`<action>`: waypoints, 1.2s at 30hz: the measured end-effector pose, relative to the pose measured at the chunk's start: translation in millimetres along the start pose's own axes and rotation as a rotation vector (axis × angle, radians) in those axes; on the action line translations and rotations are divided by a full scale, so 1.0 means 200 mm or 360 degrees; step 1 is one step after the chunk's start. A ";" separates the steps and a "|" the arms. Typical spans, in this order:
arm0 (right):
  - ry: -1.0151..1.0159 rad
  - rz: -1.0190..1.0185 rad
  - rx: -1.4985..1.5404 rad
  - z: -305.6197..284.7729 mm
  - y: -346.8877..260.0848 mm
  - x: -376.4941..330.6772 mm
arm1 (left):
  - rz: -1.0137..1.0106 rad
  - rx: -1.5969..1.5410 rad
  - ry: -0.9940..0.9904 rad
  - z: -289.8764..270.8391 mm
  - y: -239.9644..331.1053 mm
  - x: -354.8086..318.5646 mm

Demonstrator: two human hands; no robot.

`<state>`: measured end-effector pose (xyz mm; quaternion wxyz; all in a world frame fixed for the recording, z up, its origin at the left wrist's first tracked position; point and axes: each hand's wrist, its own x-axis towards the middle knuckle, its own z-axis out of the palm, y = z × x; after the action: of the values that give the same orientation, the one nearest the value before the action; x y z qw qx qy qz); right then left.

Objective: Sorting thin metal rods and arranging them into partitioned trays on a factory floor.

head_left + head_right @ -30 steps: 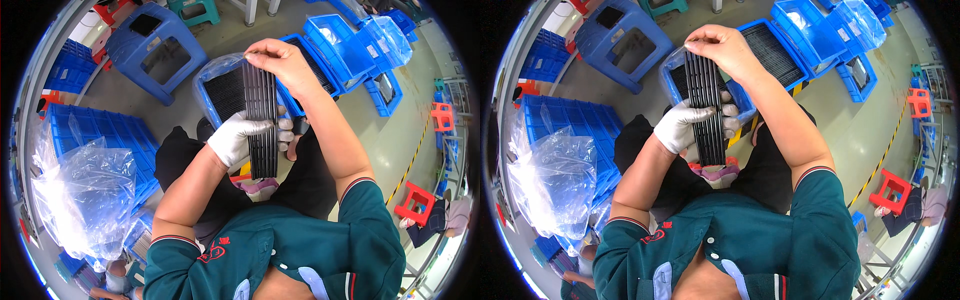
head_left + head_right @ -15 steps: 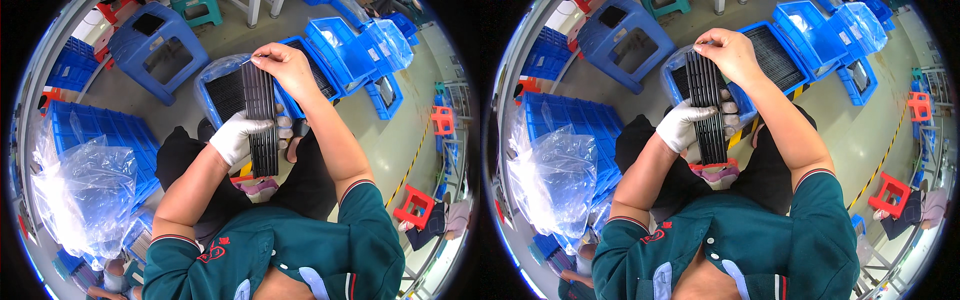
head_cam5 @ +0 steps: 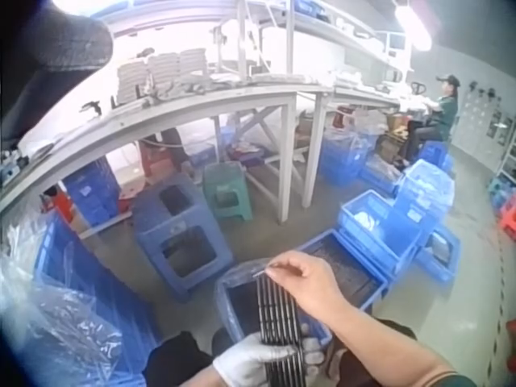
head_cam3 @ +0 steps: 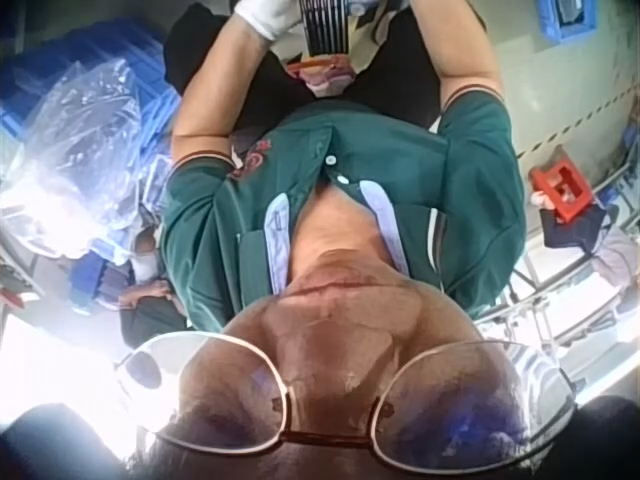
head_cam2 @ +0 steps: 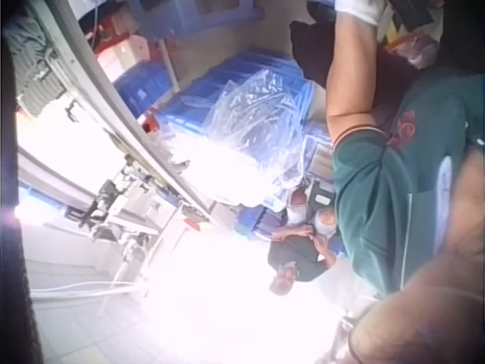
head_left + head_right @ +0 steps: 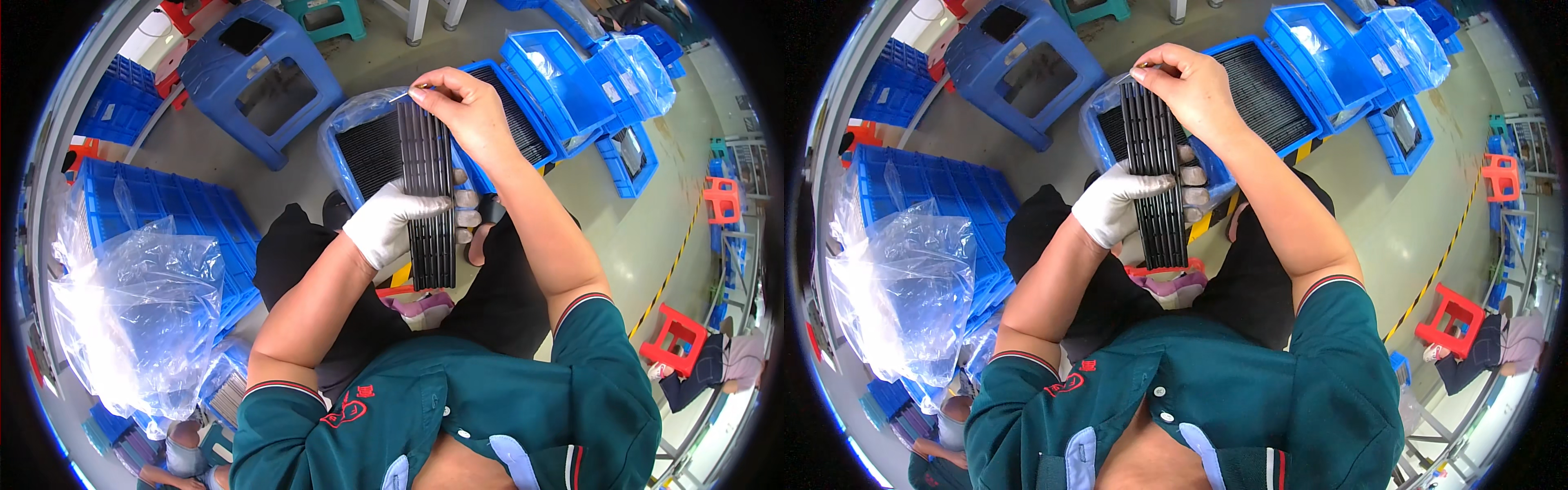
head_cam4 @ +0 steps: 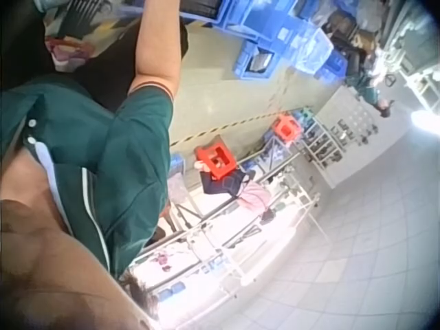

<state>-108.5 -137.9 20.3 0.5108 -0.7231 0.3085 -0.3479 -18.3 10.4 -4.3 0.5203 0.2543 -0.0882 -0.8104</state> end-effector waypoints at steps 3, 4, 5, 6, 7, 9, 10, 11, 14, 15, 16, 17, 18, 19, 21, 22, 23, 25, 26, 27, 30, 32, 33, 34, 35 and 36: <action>0.0041 -0.0033 -0.0158 0.01 0.00 0.00 | 0.0011 0.0013 0.0010 0.01 0.00 0.00; 0.0055 -0.0058 -0.0199 0.02 0.01 0.00 | 0.0010 0.0013 0.0010 0.01 0.00 0.00; 0.0067 -0.0084 -0.0237 0.02 0.01 0.00 | 0.0006 0.0009 0.0009 0.02 0.00 0.00; 0.0066 -0.0083 -0.0234 0.02 0.01 0.00 | 0.0002 0.0004 0.0008 0.02 0.01 0.00; 0.0057 -0.0080 -0.0223 0.02 0.00 0.00 | 0.0002 0.0005 0.0012 0.01 0.00 0.00; 0.0046 -0.0085 -0.0233 0.01 0.00 0.01 | 0.0010 -0.0037 0.0002 -0.01 0.00 0.00; 0.0095 -0.0105 -0.0035 0.01 0.02 0.02 | 0.0013 -0.0040 -0.0007 -0.01 0.00 0.00; 0.0139 -0.0124 0.0176 0.01 0.02 0.03 | 0.0019 -0.0087 -0.0023 -0.01 -0.01 0.00; 0.0081 0.0081 0.0174 -0.05 0.01 0.04 | 0.0055 -0.0157 -0.0031 0.00 0.00 0.01; 0.0052 0.0160 0.0251 -0.05 0.00 0.03 | 0.0076 -0.0180 -0.0025 0.00 0.01 0.01; 0.0048 0.0157 0.0250 -0.04 0.00 0.03 | 0.0081 -0.0181 -0.0025 0.00 0.01 0.01; 0.0005 0.0147 0.0278 -0.03 0.00 0.02 | 0.0084 -0.0143 0.0026 0.00 0.02 0.01; -0.0037 0.0136 0.0307 -0.02 0.00 0.01 | 0.0087 -0.0105 0.0077 0.00 0.02 0.01; -0.0025 0.0099 0.0320 -0.01 -0.01 0.01 | 0.0087 -0.0108 0.0076 0.00 0.02 0.00; -0.0024 0.0140 0.0308 -0.01 -0.01 0.01 | 0.0087 -0.0104 0.0050 0.01 0.02 0.00; -0.0018 0.0180 0.0295 -0.01 -0.01 0.01 | 0.0089 -0.0106 0.0052 0.00 0.02 -0.01; -0.0018 0.0180 0.0294 0.00 0.00 0.02 | 0.0087 -0.0102 0.0030 0.00 0.02 0.00; 0.0045 0.0097 0.0169 0.00 0.03 0.02 | 0.0083 -0.0097 0.0007 0.01 0.02 0.00; 0.0043 0.0098 0.0170 0.01 0.03 0.02 | 0.0091 -0.0089 0.0000 0.01 0.02 -0.01; 0.0076 0.0055 0.0047 0.01 0.02 0.01 | 0.0100 -0.0081 -0.0007 0.01 0.02 -0.01; 0.0126 0.0010 -0.0104 0.02 0.00 0.00 | 0.0109 -0.0043 -0.0008 0.01 0.02 -0.01; 0.0142 0.0009 -0.0135 0.02 -0.02 0.00 | 0.0109 -0.0037 0.0011 0.01 0.03 -0.01; 0.0143 -0.0001 -0.0185 0.03 -0.03 0.00 | 0.0108 -0.0031 0.0029 0.01 0.03 -0.01; 0.0142 -0.0011 -0.0235 0.03 -0.04 0.00 | 0.0111 -0.0032 0.0028 0.01 0.03 0.00; 0.0142 -0.0016 -0.0239 0.02 -0.03 0.00 | 0.0124 -0.0051 0.0030 0.01 0.03 0.00; 0.0217 -0.0106 -0.0215 0.01 -0.02 0.01 | 0.0138 -0.0070 0.0031 0.01 0.02 0.00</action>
<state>-106.3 -137.7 23.2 0.4270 -0.7403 0.3411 -0.3915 -15.3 7.4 -1.5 0.5612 0.2467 -0.0763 -0.7863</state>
